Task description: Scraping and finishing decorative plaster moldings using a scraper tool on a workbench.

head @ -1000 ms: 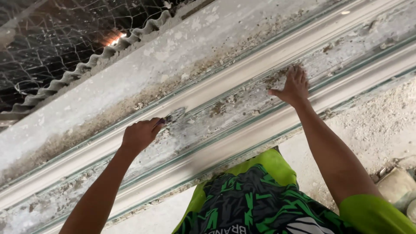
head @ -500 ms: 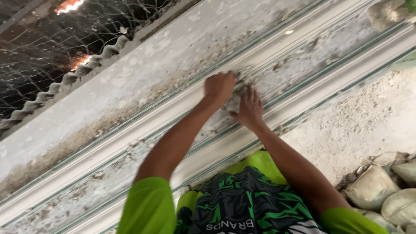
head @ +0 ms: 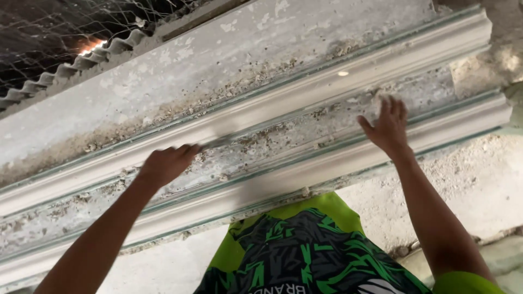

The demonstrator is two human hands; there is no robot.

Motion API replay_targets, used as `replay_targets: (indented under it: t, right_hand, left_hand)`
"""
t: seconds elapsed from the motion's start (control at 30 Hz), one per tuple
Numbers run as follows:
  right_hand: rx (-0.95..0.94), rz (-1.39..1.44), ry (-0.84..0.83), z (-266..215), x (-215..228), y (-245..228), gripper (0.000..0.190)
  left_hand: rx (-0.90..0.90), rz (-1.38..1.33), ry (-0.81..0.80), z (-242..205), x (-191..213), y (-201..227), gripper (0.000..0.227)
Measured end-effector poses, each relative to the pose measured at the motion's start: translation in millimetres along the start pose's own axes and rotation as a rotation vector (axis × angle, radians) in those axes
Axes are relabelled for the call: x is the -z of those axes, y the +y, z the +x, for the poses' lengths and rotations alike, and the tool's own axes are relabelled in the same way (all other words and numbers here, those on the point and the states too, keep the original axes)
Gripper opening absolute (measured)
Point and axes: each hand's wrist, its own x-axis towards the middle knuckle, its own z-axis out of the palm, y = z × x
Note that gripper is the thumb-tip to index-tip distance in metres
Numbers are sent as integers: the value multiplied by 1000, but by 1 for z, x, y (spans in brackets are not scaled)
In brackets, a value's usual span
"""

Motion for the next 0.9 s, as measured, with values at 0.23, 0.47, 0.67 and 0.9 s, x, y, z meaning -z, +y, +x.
replay_targets:
  t: [0.23, 0.47, 0.67, 0.9]
  right_hand:
    - [-118, 65, 59, 22, -2, 36, 122]
    - [-137, -7, -12, 39, 6, 37, 133]
    - [-157, -149, -12, 37, -3, 34, 128]
    - [-271, 43, -67, 40, 32, 63, 115]
  left_hand:
    - [-29, 295, -90, -54, -56, -26, 68]
    - [-111, 70, 170, 105, 23, 77, 58]
    - [-172, -62, 430, 232, 75, 165, 49]
    - [-144, -297, 379, 193, 77, 126, 39]
